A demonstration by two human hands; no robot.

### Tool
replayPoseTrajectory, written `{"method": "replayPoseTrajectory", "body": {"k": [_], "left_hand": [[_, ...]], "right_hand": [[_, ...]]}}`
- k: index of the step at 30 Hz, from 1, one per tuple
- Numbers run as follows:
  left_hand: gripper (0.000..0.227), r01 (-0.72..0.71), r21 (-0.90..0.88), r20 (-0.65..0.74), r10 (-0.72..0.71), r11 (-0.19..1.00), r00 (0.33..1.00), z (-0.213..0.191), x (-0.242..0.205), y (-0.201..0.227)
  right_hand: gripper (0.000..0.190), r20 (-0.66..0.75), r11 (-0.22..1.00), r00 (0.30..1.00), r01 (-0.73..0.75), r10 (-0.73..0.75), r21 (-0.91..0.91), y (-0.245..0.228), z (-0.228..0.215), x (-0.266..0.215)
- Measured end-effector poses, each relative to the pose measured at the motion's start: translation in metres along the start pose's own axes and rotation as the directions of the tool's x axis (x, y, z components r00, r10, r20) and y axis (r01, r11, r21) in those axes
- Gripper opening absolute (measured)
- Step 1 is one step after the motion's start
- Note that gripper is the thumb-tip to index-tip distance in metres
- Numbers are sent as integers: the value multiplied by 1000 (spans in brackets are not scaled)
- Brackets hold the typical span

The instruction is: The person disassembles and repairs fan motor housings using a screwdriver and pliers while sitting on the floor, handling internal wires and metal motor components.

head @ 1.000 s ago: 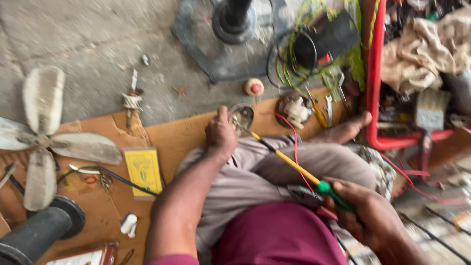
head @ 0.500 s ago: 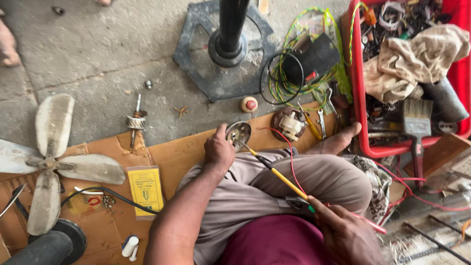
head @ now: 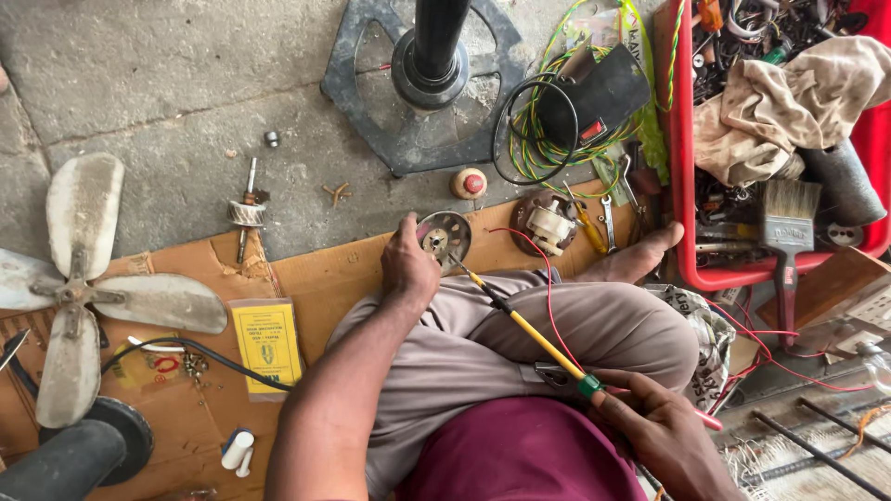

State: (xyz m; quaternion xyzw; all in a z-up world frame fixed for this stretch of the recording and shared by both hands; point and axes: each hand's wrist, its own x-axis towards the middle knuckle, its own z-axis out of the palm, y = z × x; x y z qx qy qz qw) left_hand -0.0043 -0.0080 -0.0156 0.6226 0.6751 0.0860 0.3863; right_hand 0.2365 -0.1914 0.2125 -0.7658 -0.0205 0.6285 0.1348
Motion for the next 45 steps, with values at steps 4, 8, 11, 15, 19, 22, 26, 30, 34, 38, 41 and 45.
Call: {"method": "replayPoseTrajectory", "body": {"k": [4, 8, 11, 15, 19, 22, 26, 30, 34, 38, 41, 45], "left_hand": [[72, 88, 39, 44, -90, 995, 995, -14, -1, 19], [70, 154, 99, 96, -164, 983, 982, -20, 1, 32], [70, 160, 106, 119, -172, 982, 978, -20, 1, 33], [68, 175, 128, 129, -191, 976, 973, -20, 2, 34], [65, 209, 133, 156, -228, 969, 961, -21, 2, 36], [65, 191, 172, 149, -217, 966, 965, -22, 2, 37], [64, 176, 180, 146, -203, 968, 968, -21, 3, 37], [62, 194, 177, 153, -221, 965, 963, -22, 3, 37], [58, 173, 162, 147, -197, 971, 969, -21, 3, 36], [52, 149, 151, 134, -169, 977, 976, -14, 4, 25], [43, 99, 116, 64, -107, 988, 992, -5, -10, 8], [39, 82, 51, -45, -80, 995, 996, -1, 22, 11]], "right_hand": [[44, -169, 969, 984, 19, -63, -247, 3, -1, -5], [44, -157, 979, 980, 96, -125, -181, 9, -2, -3], [44, -147, 963, 976, 123, -162, -241, 13, -3, -3], [45, -124, 950, 962, 212, -244, -230, 16, -5, -1], [43, -116, 923, 944, 269, -310, -275, 20, -6, 1], [42, -88, 898, 920, 347, -382, -271, 22, -4, 3], [42, -94, 887, 915, 348, -391, -304, 21, -4, 3], [42, -104, 836, 883, 389, -459, -387, 16, 0, 0], [41, -78, 729, 802, 493, -592, -475, 11, 4, -2], [41, -6, 472, 647, 550, -762, -689, 13, 5, 3], [28, -49, 990, 998, 43, -50, -132, 15, -14, 17], [42, 249, 878, 957, -241, 145, 413, -17, -32, 41]]}}
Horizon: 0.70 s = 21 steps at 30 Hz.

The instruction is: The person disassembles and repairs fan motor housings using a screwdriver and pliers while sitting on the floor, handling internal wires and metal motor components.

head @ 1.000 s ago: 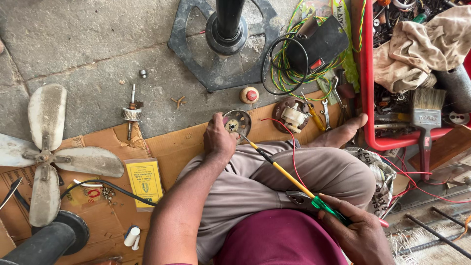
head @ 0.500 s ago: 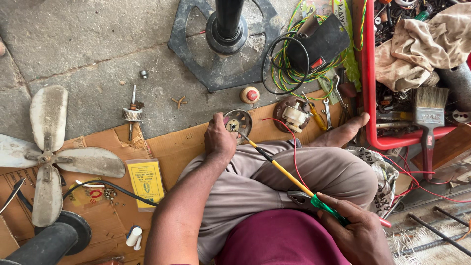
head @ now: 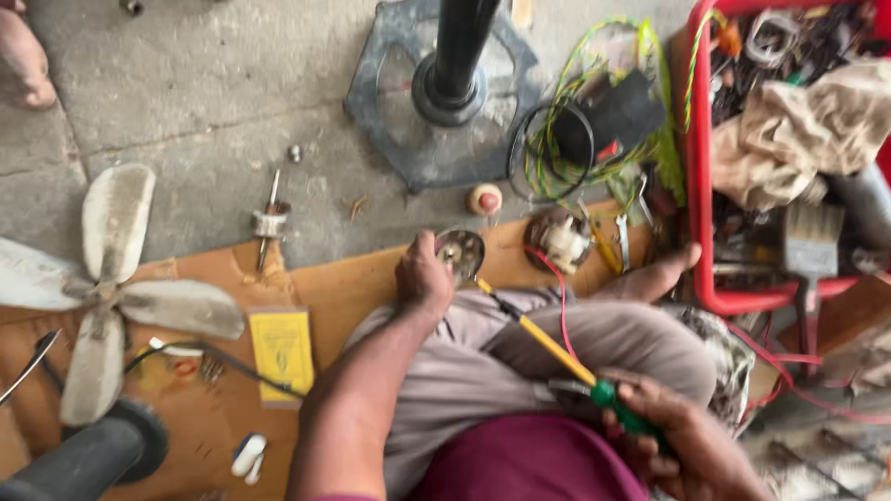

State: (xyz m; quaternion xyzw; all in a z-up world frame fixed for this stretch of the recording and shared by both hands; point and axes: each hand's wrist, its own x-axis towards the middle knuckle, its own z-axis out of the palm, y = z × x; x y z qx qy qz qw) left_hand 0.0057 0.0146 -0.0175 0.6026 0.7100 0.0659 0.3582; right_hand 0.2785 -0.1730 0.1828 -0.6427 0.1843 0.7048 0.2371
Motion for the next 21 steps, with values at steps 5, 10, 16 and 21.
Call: {"method": "replayPoseTrajectory", "body": {"k": [5, 10, 16, 21], "left_hand": [[45, 67, -47, -51, -69, 997, 996, -1, -12, -15], [38, 113, 9, -20, -112, 994, 993, 1, -15, -15], [37, 53, 46, -77, -49, 998, 996, 9, -17, -22], [41, -17, 49, -72, 21, 999, 997, -3, -15, -11]], "right_hand": [[50, 3, 793, 945, 276, -327, -542, 10, 26, -22], [40, 408, -102, 487, 539, -772, -836, 37, 44, -24], [38, -58, 779, 916, 304, -398, -548, 38, 28, -9], [38, 27, 964, 972, 235, -234, -127, 15, 23, -6]]}}
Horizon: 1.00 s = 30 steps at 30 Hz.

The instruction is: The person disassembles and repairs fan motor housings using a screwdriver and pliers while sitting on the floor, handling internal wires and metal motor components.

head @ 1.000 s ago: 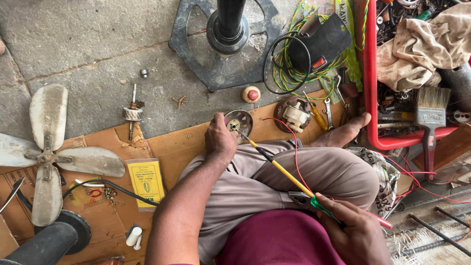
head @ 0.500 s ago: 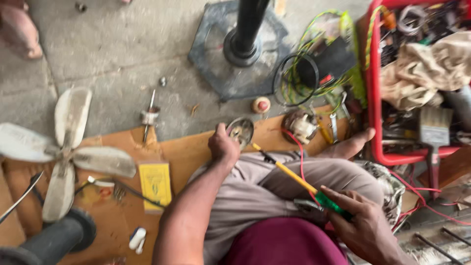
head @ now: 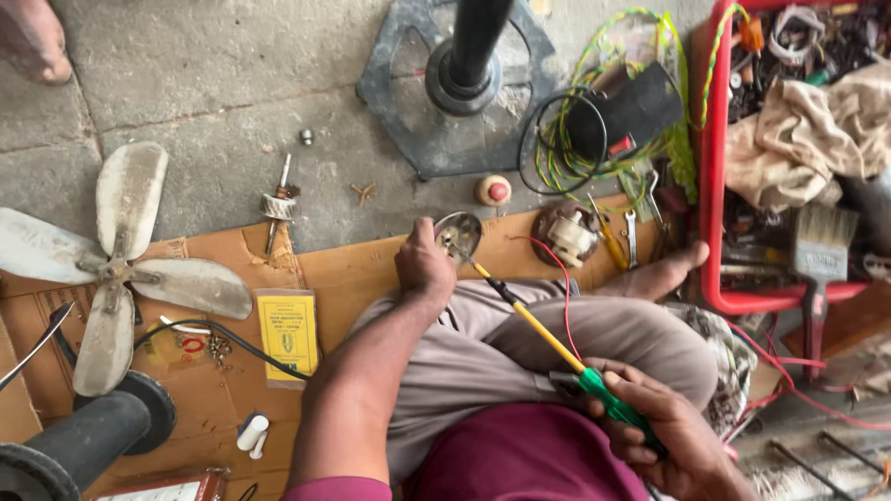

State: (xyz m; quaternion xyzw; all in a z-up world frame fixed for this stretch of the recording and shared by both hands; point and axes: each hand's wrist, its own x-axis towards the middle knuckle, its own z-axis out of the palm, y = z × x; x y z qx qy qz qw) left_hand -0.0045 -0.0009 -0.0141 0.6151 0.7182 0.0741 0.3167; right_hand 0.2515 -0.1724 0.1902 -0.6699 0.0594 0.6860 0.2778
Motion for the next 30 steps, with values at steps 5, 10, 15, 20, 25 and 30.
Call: {"method": "replayPoseTrajectory", "body": {"k": [5, 10, 15, 20, 25, 30], "left_hand": [[39, 31, -49, 12, -31, 998, 999, -3, -7, 5], [41, 9, 22, 16, -9, 1000, 1000, -2, -5, 6], [41, -53, -18, -49, 52, 998, 997, 14, -10, -16], [44, -43, -43, -39, 41, 998, 998, 7, -3, -5], [48, -47, -43, 15, 47, 998, 999, 3, -6, -3], [49, -136, -117, -68, 129, 984, 989, 0, -6, -3]], "right_hand": [[37, 523, 68, 449, 802, -725, -594, 5, 7, -18], [37, 296, 43, 645, 455, -705, -889, 18, 25, -20], [32, -49, 992, 993, -107, 104, -72, 18, -2, 0], [40, 47, 975, 995, -97, 89, 202, 3, -6, 15], [49, 313, 221, 634, 619, -707, -753, 17, 2, -18], [42, 302, 62, 629, 489, -716, -870, 32, 23, -18]]}}
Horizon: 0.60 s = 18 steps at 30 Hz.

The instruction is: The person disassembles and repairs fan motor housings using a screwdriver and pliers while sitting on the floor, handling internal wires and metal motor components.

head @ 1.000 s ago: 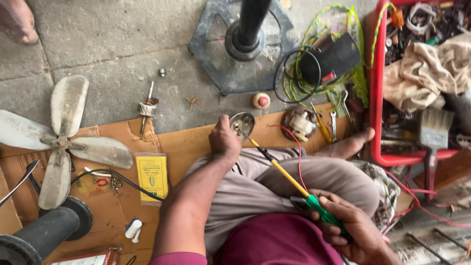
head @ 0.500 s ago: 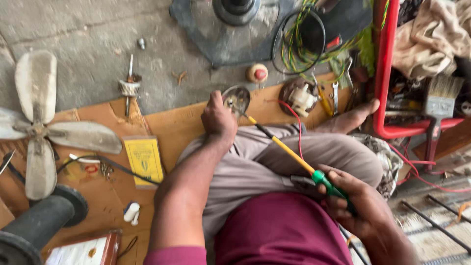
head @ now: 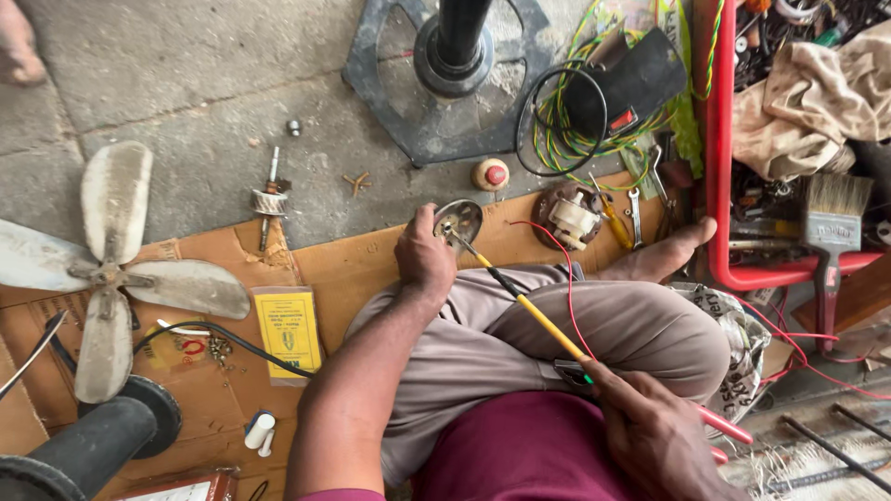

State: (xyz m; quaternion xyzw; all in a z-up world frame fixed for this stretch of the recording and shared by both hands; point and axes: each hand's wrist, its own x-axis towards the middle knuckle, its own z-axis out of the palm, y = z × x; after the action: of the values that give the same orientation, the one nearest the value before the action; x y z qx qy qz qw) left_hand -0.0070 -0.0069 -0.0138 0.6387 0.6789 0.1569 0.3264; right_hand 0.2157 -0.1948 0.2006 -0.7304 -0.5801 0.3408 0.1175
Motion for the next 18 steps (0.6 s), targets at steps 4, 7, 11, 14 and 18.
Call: {"method": "replayPoseTrajectory", "body": {"k": [4, 7, 11, 14, 18], "left_hand": [[46, 68, -36, 12, -67, 997, 998, 6, 0, -5], [41, 85, 4, 43, -85, 996, 995, 7, -5, -8], [47, 105, 36, 58, -107, 994, 992, 3, 7, 0], [57, 90, -1, 29, -90, 996, 996, 2, -2, -2], [55, 304, -508, 125, -280, 806, 952, -1, -7, 21]], "right_hand": [[42, 259, 847, 894, -434, 365, 307, 11, 2, 5], [45, 724, -126, 393, -827, 566, 548, 30, -12, 13], [49, 796, -322, 446, -745, 410, 584, 39, -16, 33], [52, 643, 66, 548, -786, 535, 615, 37, -24, 23], [54, 199, 953, 959, -239, 201, 187, 15, -32, 18]]}}
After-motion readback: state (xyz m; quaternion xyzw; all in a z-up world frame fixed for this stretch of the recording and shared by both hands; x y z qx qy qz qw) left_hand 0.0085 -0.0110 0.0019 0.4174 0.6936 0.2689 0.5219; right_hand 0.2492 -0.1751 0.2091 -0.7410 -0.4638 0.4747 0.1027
